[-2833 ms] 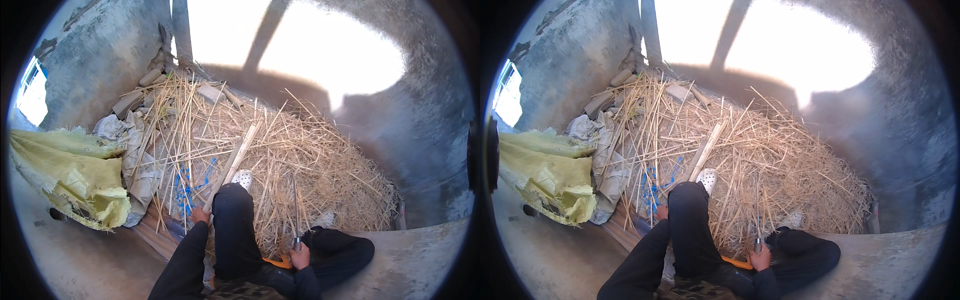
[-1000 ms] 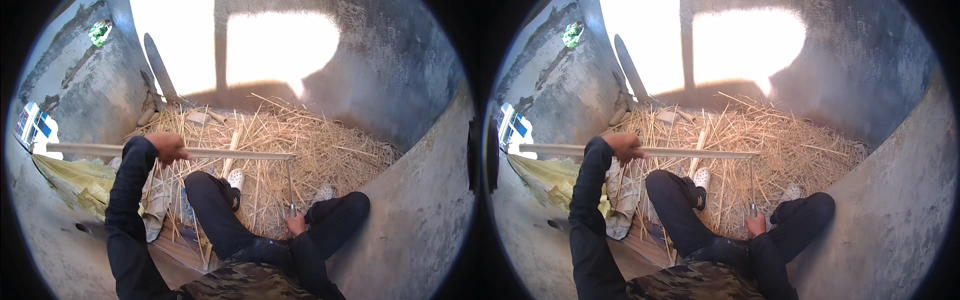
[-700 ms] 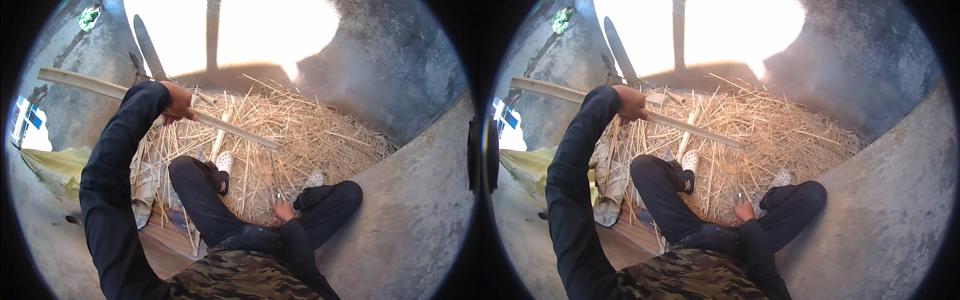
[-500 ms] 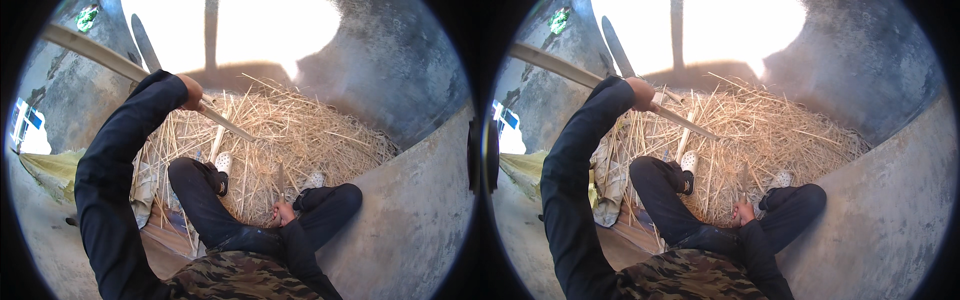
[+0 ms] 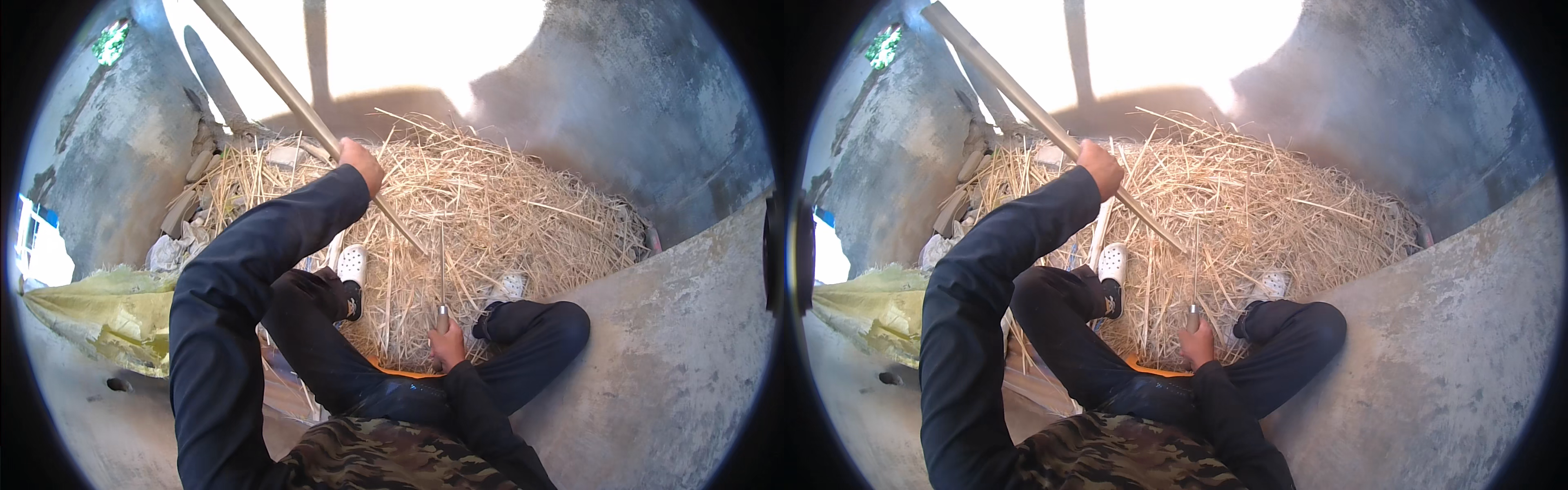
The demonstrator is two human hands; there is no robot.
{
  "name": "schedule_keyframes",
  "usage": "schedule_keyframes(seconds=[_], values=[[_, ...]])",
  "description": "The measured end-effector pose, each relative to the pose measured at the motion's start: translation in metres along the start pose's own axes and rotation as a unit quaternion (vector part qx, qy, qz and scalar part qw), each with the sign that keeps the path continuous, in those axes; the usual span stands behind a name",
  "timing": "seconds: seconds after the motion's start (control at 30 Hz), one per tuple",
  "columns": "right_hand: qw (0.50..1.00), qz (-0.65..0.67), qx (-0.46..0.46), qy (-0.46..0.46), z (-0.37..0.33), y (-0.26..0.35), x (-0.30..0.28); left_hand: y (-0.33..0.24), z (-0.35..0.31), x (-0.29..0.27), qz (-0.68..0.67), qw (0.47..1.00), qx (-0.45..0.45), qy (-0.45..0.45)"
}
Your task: The person sits on a floor covered with straw and uses a knife to strip the outer layer from thin wooden sticks. They hold the stick with one hand and scrape it with the knife in the other, repeating the process for multiple sticks.
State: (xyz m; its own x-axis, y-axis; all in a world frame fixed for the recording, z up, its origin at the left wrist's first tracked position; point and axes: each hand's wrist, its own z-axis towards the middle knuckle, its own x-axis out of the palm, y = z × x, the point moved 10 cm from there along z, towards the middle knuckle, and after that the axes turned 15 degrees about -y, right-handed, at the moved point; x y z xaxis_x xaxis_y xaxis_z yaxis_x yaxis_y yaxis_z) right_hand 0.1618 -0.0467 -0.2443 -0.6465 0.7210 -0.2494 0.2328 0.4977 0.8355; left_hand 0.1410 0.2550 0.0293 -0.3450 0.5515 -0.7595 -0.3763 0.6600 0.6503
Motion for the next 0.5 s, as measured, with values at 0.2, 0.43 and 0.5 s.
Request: schedule_keyframes(seconds=[0.2,0.43,0.5], values=[[0.98,-0.068,-0.178,-0.049,0.035,0.025,0.027,0.026,0.003,0.003,-0.026,0.999,-0.011,-0.02],[0.999,0.006,0.043,0.025,0.046,-0.001,0.044,0.014,0.0,0.035,-0.091,0.995,0.026,-0.043],[0.998,-0.018,0.057,0.005,0.044,-0.012,0.039,0.02,-0.003,0.05,-0.105,0.994,0.012,-0.006]])
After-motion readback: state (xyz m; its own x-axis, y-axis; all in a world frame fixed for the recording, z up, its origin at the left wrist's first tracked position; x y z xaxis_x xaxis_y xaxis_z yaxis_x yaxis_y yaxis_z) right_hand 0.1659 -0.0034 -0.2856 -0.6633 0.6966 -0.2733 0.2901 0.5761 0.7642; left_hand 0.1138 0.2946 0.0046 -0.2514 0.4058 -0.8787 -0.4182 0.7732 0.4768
